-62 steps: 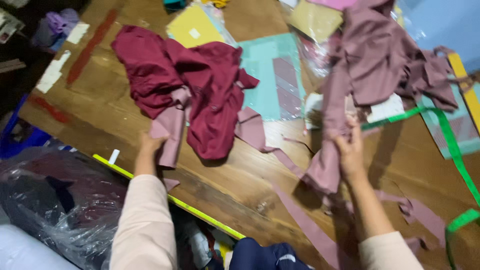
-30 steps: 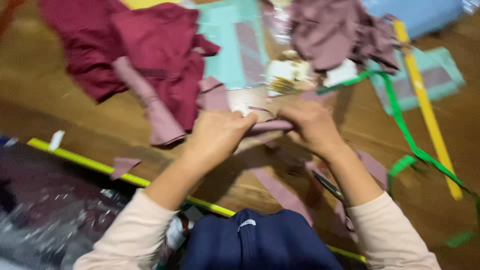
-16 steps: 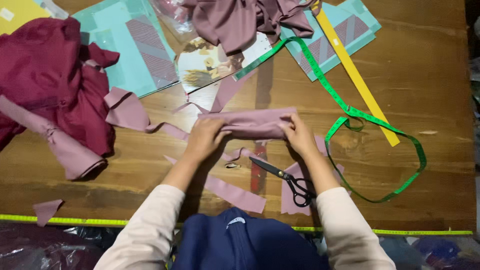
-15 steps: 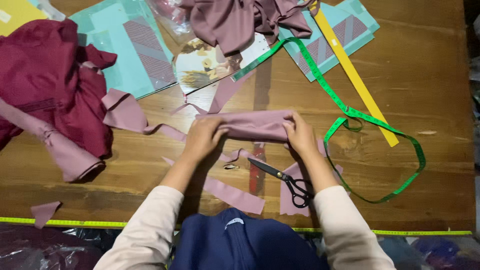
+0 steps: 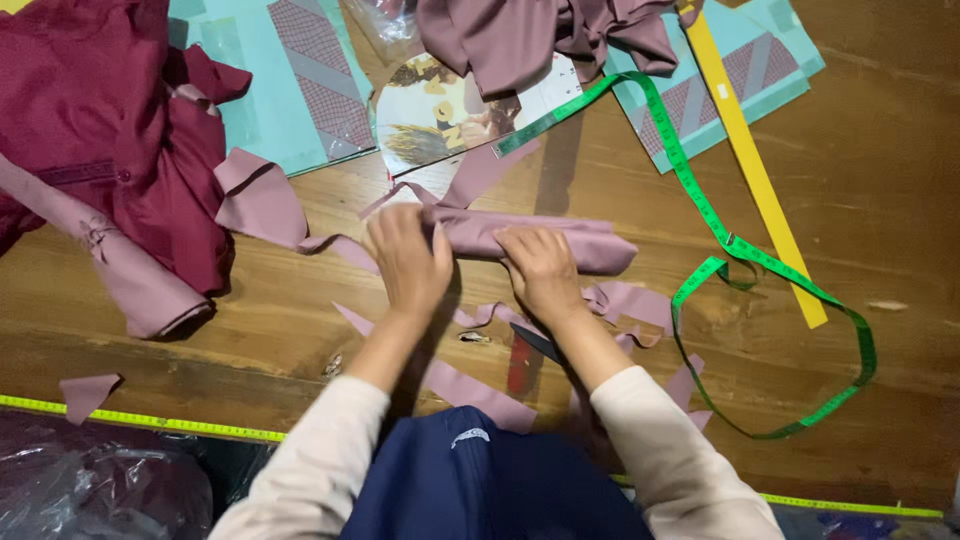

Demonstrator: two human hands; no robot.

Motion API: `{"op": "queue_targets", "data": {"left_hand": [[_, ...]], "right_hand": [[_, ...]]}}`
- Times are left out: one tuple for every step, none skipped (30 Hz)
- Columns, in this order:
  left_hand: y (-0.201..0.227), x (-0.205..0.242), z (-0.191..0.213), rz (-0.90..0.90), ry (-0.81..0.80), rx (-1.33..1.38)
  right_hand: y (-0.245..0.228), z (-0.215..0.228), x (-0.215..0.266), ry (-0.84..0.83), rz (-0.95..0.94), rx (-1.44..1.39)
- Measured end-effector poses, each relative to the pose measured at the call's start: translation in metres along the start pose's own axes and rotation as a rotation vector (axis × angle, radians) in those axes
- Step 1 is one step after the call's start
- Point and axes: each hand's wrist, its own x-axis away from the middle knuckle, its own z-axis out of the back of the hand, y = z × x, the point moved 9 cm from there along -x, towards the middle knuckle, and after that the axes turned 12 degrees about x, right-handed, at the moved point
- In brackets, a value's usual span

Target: The person places a paper pattern on a piece of mauve fabric, traces its outline with a red marker, and then cuts the fabric along the marked line using scissors. The person folds the cut fabric piece and continues cutting additional strips from the remaining fabric.

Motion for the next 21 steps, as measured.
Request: {"op": "queue_targets", "data": {"left_hand": [[0.003, 0.011, 0.013, 0.018, 0.162, 0.199], [0.003, 0.028, 0.024, 0.04, 0.323, 0.398], [0.012, 0.028, 0.027, 0.046, 0.324, 0.395], [0.021, 0.025, 0.025, 0.057, 0.272, 0.389], [0.031, 0.022, 0.023, 0.068, 0.219, 0.383], [0.025, 0.015, 0.025, 0.071, 0.216, 0.384], [0.029, 0.006, 0.01, 0.006, 0.0, 0.195], [0.028, 0.001, -0.006, -0.059, -0.213, 0.003], [0.02, 0.0, -0.011, -0.057, -0.214, 0.003], [0.021, 0.002, -0.025, -0.144, -0.328, -0.015], [0.021, 0.006, -0.04, -0.23, -0.441, -0.034], [0.03, 0.008, -0.038, -0.229, -0.441, -0.033], [0.042, 0.013, -0.039, -0.249, -0.494, 0.091], [0.056, 0.02, -0.04, -0.268, -0.549, 0.217], [0.058, 0.021, -0.047, -0.268, -0.552, 0.219], [0.058, 0.018, -0.053, -0.244, -0.53, 0.201], [0.059, 0.014, -0.059, -0.22, -0.508, 0.184], [0.069, 0.013, -0.063, -0.226, -0.514, 0.188], [0.079, 0.011, -0.066, -0.227, -0.5, 0.156], [0.087, 0.008, -0.067, -0.226, -0.486, 0.12], [0.085, 0.012, -0.087, -0.23, -0.492, 0.121]], "right_hand": [[0.006, -0.007, -0.002, -0.043, -0.017, -0.057], [0.011, -0.015, -0.001, -0.09, -0.035, -0.117], [0.009, -0.009, -0.006, -0.094, -0.031, -0.121], [0.01, -0.009, -0.01, -0.155, -0.054, -0.121], [0.011, -0.009, -0.014, -0.216, -0.077, -0.121], [0.014, -0.015, -0.01, -0.221, -0.079, -0.12], [0.02, -0.023, -0.005, -0.251, -0.112, -0.061], [0.026, -0.032, 0.0, -0.278, -0.143, -0.004], [0.036, -0.042, 0.005, -0.28, -0.143, -0.005], [0.058, -0.046, 0.012, -0.235, -0.26, 0.059], [0.08, -0.05, 0.019, -0.189, -0.377, 0.123], [0.083, -0.041, 0.016, -0.189, -0.376, 0.123], [0.097, -0.018, 0.016, 0.0, -0.507, 0.022], [0.11, 0.005, 0.023, 0.191, -0.637, -0.079], [0.111, -0.002, 0.036, 0.187, -0.639, -0.078], [0.132, -0.026, 0.065, 0.112, -0.927, -0.367], [0.142, -0.054, 0.096, 0.034, -1.203, -0.665], [0.139, -0.056, 0.1, 0.037, -1.21, -0.659], [0.134, -0.068, 0.109, 0.001, -1.29, -0.77], [0.125, -0.08, 0.117, -0.035, -1.366, -0.888], [0.126, -0.09, 0.127, -0.031, -1.372, -0.886]]}}
